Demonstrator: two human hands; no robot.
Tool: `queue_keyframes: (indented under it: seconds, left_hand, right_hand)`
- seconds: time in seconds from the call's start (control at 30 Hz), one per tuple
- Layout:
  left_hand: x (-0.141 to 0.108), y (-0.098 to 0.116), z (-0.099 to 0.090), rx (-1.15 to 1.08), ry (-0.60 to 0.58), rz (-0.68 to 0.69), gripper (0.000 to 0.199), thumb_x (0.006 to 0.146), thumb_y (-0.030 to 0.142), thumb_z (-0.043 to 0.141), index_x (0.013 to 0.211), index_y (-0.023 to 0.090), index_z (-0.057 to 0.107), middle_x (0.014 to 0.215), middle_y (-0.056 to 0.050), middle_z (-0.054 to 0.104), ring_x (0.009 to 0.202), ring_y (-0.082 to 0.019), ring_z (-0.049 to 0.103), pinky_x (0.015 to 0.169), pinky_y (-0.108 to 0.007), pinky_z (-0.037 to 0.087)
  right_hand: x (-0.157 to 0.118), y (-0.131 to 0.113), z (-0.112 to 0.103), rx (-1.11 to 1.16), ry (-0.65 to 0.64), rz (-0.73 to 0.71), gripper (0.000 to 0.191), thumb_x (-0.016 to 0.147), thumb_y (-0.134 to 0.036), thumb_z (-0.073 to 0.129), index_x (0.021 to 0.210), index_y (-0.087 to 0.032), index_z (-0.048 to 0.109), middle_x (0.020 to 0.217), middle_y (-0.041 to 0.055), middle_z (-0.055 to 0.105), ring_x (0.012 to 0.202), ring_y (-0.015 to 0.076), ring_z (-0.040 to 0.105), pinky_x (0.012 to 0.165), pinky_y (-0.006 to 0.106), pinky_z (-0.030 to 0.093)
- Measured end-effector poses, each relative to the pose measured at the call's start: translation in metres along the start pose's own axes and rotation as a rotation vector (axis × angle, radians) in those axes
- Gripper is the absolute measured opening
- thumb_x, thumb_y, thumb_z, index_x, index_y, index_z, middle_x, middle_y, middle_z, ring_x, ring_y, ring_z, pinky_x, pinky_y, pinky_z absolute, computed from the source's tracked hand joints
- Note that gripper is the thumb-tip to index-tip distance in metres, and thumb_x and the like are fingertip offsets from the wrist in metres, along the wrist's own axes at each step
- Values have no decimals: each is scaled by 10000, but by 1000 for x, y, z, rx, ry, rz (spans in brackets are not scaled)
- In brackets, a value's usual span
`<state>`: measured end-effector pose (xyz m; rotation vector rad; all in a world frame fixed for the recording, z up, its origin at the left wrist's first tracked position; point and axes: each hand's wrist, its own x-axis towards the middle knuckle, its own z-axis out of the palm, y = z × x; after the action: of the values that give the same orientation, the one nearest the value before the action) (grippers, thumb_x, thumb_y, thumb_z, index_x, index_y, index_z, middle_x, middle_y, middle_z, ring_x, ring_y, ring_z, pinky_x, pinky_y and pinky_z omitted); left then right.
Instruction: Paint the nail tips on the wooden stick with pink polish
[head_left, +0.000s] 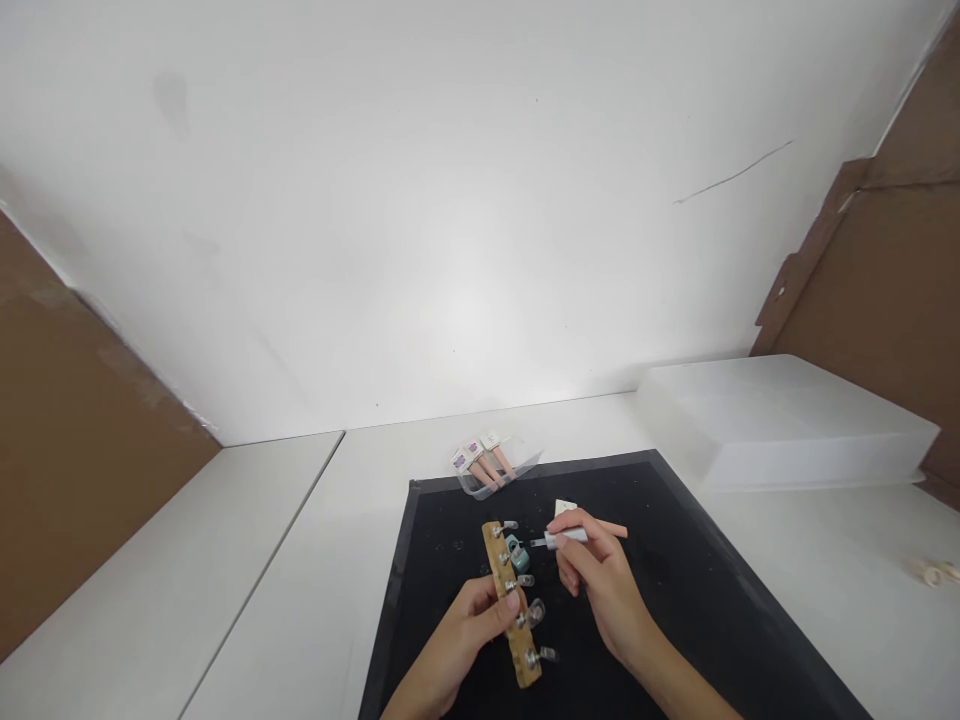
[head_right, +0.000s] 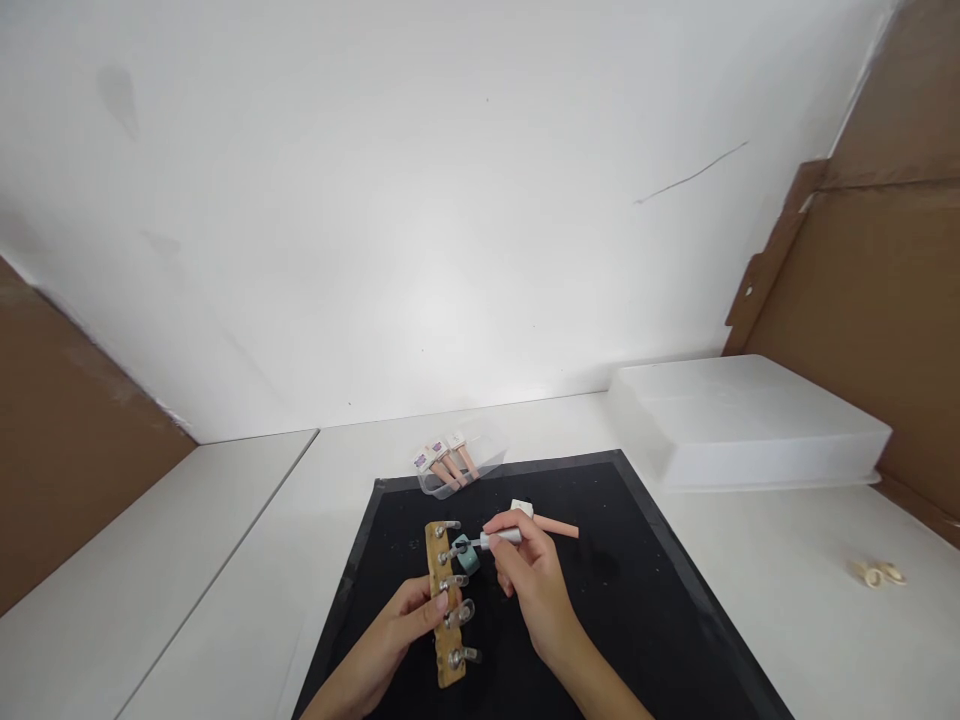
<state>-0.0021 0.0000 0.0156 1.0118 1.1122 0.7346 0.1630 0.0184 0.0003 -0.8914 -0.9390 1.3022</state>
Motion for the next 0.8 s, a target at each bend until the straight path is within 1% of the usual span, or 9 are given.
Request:
queue_keyframes:
  seconds: [0.13,0.27,0.4,0.63,0.8]
  left_hand:
    - [1,-1,1,14,6,-3,439,582,560,693,739,152,659,770,-33,593,841,-214,505,794,-319,354]
    - [1,-1,0,29,-40,4,451,577,567,692,740,148,657,762,-29,582,818,-205,492,779,-319,355]
    - [-1,1,0,9,-32,7,449,572,550,705,772,151,661,799,-32,592,852,-214,490,806,-330,352]
    - [-2,1,0,-24,-37,-4,459,562,549,713,781,149,668,817,-43,602,868,-227,497,817,-343,350]
    - [-1,1,-1,9,-25,-9,471,561,567,703,768,146,661,804,-40,600,867,-230,504,819,-344,351]
  right_hand:
    - [-2,1,1,92,-43,57,167,743,-336,633,748,-173,598,430,-93,340,396,64,280,400,195,242]
    - [-3,3,2,58,-53,62,174,722,-332,650,742,-165,605,437,-94,342,395,62,275,396,193,237]
    - [-3,2,4,7,-32,43,164,704,-319,656,728,-163,610,465,-87,357,397,62,283,388,192,235]
    - [-3,-1,5,-26,14,44,137,704,-306,643,730,-175,613,457,-88,360,393,68,286,388,192,239]
    - [-1,2,4,-43,67,40,145,709,-309,639,733,-170,607,455,-91,352,389,63,285,380,182,233]
